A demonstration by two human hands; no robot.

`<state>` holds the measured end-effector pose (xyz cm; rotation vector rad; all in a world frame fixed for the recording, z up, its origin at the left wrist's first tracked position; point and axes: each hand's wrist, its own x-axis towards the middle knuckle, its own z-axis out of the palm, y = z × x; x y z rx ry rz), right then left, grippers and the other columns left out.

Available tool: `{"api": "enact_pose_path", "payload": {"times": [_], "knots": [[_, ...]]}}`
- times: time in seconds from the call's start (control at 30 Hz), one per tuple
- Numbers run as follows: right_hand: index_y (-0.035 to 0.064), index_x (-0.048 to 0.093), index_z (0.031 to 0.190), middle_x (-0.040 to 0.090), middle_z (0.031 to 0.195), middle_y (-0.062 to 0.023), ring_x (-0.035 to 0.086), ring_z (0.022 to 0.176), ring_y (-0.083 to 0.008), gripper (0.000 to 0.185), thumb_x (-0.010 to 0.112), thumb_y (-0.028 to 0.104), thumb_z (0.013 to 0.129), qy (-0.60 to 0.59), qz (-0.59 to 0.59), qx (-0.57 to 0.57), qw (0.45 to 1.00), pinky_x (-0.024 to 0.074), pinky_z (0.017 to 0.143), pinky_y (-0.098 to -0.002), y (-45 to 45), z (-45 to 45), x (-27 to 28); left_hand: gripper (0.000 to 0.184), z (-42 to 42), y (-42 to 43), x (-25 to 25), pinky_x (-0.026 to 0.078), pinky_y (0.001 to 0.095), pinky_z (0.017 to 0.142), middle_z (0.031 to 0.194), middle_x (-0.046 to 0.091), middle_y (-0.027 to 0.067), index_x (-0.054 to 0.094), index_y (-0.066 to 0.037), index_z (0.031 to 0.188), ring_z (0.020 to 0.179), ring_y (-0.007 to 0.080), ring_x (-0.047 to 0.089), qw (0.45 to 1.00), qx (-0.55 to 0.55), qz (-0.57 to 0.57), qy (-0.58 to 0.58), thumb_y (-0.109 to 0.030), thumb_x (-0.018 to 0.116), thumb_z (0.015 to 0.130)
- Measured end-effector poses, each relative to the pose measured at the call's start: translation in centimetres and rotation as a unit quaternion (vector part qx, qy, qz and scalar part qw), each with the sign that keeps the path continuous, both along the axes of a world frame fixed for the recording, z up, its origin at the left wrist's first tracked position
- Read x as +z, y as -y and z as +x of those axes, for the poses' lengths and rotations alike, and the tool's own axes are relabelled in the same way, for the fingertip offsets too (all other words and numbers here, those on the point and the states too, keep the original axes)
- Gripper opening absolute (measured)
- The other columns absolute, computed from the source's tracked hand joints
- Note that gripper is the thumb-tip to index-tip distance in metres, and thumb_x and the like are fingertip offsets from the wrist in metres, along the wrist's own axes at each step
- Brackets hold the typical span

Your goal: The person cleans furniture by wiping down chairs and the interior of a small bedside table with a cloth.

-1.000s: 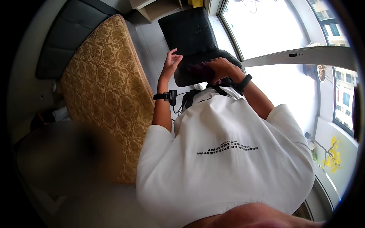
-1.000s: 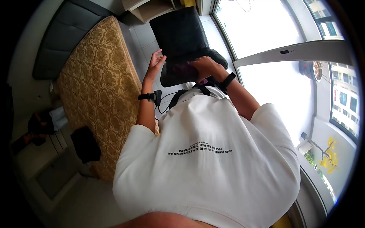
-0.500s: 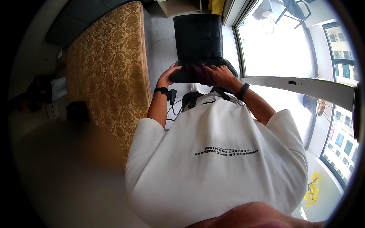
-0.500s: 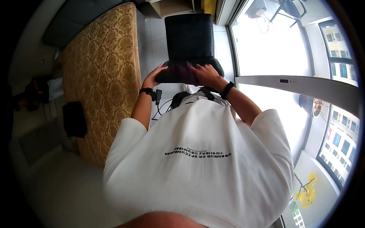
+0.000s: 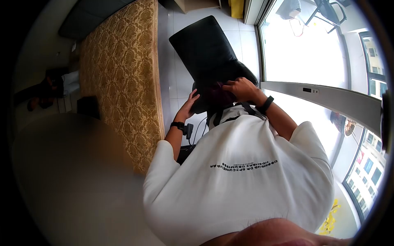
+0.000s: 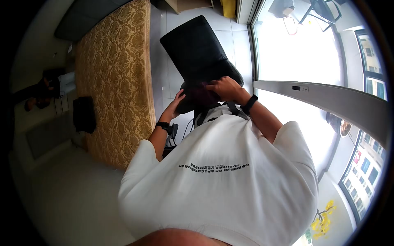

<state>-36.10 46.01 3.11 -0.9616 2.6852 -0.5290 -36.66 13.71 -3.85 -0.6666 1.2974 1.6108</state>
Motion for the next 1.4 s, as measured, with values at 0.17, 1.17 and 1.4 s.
{"api": "enact_pose_path", "payload": {"times": [0.17, 1.17, 1.4], "knots": [[0.0221, 0.063, 0.121, 0.067, 0.100, -0.0062, 0.069, 0.087, -0.0286, 0.059, 0.080, 0.017, 0.065, 0.022, -0.002, -0.009, 1.000, 0.0530, 0.084, -0.0406, -3.9, 1.7, 0.3, 0.065, 4.6, -3.4, -0.2, 0.045, 0.0541, 0.101, 0.159, 0.022, 0.0095, 0.019, -0.035, 0.155, 0.140, 0.0315, 0.036, 0.990, -0.129, 0.047, 0.009, -0.051, 0.050, 0.100], [0.0032, 0.056, 0.134, 0.069, 0.113, -0.0124, 0.065, 0.100, -0.0215, 0.041, 0.053, 0.018, 0.096, 0.423, -0.122, -0.167, 0.882, 0.0522, 0.090, -0.0352, -11.0, -16.3, -7.7, 0.083, -0.7, -4.9, 0.9, 0.034, 0.0383, 0.117, 0.158, 0.034, 0.0098, 0.045, -0.020, 0.146, 0.142, 0.0280, 0.038, 0.884, -0.347, -0.066, -0.307, 0.023, 0.034, 0.076], [0.0127, 0.054, 0.136, 0.060, 0.081, -0.0037, 0.062, 0.076, -0.0174, 0.046, 0.056, 0.026, 0.092, 0.375, -0.179, 0.062, 0.907, 0.0556, 0.061, -0.0375, -10.3, -21.8, -22.0, 0.051, 0.6, -5.1, 1.7, 0.034, 0.0297, 0.112, 0.141, 0.055, 0.0086, 0.055, -0.007, 0.137, 0.132, 0.0200, 0.049, 0.946, -0.031, -0.114, -0.301, 0.009, 0.037, 0.092]]}}
